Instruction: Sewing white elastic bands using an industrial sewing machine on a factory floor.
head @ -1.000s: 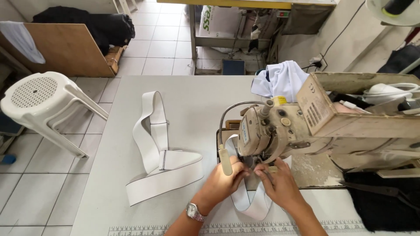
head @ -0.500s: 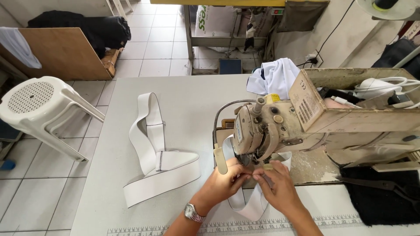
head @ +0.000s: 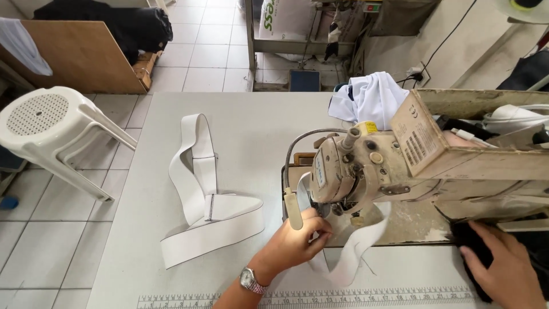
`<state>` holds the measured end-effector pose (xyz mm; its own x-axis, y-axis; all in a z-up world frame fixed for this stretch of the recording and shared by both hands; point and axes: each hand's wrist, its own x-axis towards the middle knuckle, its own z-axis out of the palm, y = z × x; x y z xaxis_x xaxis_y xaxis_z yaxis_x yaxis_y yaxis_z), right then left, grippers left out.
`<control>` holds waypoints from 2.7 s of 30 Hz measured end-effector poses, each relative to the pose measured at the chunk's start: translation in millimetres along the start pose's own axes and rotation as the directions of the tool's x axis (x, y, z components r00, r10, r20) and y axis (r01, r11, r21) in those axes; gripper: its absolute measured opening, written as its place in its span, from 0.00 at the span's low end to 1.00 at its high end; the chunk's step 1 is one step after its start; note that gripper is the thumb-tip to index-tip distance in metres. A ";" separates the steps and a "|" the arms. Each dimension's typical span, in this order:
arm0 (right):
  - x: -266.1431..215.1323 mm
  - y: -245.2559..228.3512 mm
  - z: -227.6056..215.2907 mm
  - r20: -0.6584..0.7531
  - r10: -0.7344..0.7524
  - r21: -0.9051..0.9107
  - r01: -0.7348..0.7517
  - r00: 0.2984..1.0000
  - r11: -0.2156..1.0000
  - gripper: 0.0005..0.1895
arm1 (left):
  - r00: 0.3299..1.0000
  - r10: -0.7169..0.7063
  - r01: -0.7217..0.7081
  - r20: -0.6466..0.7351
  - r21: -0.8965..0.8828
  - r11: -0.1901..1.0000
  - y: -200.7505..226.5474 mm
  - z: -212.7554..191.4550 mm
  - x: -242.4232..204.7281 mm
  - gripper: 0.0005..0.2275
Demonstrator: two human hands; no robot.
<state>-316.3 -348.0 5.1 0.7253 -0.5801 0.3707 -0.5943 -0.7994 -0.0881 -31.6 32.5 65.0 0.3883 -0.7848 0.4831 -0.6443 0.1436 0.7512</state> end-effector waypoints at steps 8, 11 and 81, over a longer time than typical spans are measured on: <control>4.4 17.8 7.7 0.066 -0.272 -0.217 0.280 0.960 0.935 0.21 | 0.998 -0.043 0.045 0.039 -0.053 0.998 -0.7 1.9 -2.3 0.02; 1.6 26.4 2.9 -0.045 -0.170 -0.168 0.160 0.984 0.973 0.33 | 1.000 0.007 -0.007 -0.006 -0.072 0.997 1.7 -1.5 -1.0 0.03; 64.9 -289.9 55.6 0.901 0.240 -0.114 -0.336 0.361 0.935 0.58 | 0.910 -0.292 0.317 -0.295 0.039 0.948 -57.0 14.9 8.6 0.05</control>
<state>-77.6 -162.7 3.3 0.4324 -0.5416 -0.7209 -0.8389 -0.5348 -0.1013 -1.4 8.6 19.6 0.7358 -0.5784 0.3523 -0.5128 -0.1361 0.8477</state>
